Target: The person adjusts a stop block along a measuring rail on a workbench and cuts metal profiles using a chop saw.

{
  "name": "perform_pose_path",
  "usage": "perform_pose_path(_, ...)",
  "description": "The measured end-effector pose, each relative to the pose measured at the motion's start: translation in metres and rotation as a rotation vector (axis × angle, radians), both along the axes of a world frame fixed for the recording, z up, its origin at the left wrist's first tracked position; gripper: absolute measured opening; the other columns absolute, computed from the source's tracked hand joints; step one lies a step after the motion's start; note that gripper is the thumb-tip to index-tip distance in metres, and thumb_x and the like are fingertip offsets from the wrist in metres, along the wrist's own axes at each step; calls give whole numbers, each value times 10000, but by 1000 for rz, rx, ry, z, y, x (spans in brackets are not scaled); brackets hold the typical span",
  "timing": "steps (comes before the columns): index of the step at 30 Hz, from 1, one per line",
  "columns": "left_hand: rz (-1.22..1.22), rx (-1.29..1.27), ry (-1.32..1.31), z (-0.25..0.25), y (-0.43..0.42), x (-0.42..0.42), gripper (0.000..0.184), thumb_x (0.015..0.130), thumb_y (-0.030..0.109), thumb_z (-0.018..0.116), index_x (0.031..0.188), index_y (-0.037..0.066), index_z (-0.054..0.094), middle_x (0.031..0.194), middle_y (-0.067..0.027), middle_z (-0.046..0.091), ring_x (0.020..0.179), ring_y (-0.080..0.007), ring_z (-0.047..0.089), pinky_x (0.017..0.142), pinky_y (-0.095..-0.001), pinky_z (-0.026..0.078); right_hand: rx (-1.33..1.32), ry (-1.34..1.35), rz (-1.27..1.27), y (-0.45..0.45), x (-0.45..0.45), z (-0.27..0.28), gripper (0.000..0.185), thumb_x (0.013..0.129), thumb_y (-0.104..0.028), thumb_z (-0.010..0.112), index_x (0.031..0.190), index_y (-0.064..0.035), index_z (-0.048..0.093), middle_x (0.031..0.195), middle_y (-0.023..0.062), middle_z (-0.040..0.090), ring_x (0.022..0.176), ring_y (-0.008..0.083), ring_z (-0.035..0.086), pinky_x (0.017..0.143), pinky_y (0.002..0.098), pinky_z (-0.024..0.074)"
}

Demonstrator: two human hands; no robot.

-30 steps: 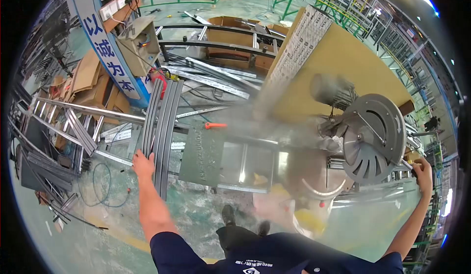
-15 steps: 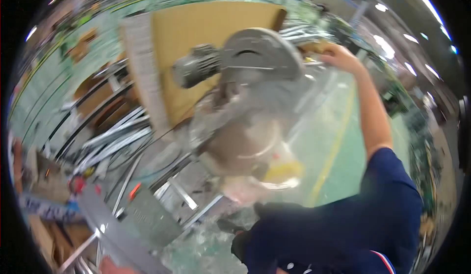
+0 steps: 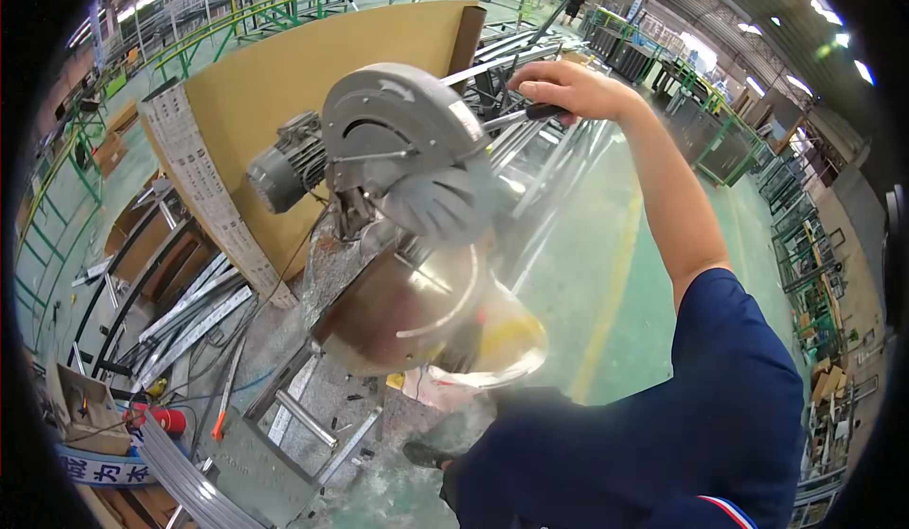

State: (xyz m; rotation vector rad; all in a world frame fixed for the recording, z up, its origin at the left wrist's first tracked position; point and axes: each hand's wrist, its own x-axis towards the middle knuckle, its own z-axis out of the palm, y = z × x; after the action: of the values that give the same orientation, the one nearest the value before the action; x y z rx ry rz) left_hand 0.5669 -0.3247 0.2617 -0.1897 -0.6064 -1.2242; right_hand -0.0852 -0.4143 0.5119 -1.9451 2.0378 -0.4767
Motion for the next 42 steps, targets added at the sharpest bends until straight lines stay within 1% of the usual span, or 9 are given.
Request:
perform_pose_path(5,-59,-60,-4,3,-23,-117,340,889,293,557,1018,-15,619,933,-168,585,932,-282,575,914,-512,359,14,-605,207,-8,-92,-31,544,1010,-518,396,1336,-104,533,881,35,661,596,74,584,525,213,464)
perform_pose_path(8,-48,-83,1,6,-28,-195,368,887,323,560,1023,-17,607,936,-162,570,944,-285,560,947,-530,332,41,-599,274,-39,-169,-83,509,1024,-452,377,1326,-66,512,906,125,684,610,126,607,567,251,518)
perform_pose_path(17,-63,-96,16,27,-50,-359,460,881,412,570,1039,-20,572,946,-147,522,982,-292,515,1045,-585,253,380,-514,142,-77,-231,-170,476,993,-431,508,1288,-60,558,937,50,686,706,114,614,686,295,526)
perform_pose_path(26,377,210,-294,79,63,-333,556,875,501,581,1055,-24,536,955,-132,475,1020,-300,469,1144,-640,173,506,-355,244,-91,-219,-246,265,970,-282,599,976,-18,589,709,-9,559,621,91,531,563,250,459)
perform_pose_path(27,317,290,-229,58,57,-327,560,890,520,567,1030,-21,529,944,-128,449,1040,-308,434,1136,-696,58,605,-542,264,-103,-236,-281,251,959,-255,615,970,-4,599,712,-12,550,614,84,517,559,241,455)
perform_pose_path(32,244,403,-102,28,50,-337,512,937,497,544,1058,-1,547,1087,-161,495,1133,-352,430,1116,-700,176,424,-283,254,-131,-256,-383,488,841,-263,748,1223,-7,584,1139,175,670,1044,280,640,886,363,501)
perform_pose_path(35,326,464,-166,25,51,-340,461,925,413,593,1140,8,545,1225,-204,523,1196,-361,448,1125,-663,209,157,209,208,-138,-250,-406,610,716,-260,802,1252,-91,566,1257,193,561,1137,426,551,932,476,484)
perform_pose_path(38,499,618,-362,14,55,-340,417,910,339,632,1138,3,540,1317,-198,505,1195,-313,489,1090,-545,356,188,443,151,-153,-242,-416,728,680,-229,805,1323,-109,484,1322,161,493,1217,391,496,933,514,479)
perform_pose_path(42,1075,1016,-1024,15,58,-360,241,888,52,532,1121,-7,528,1170,-177,592,785,-149,612,664,-248,506,175,579,211,-171,-261,-441,725,683,-171,740,1338,-82,443,1304,181,497,1182,431,503,937,517,479)
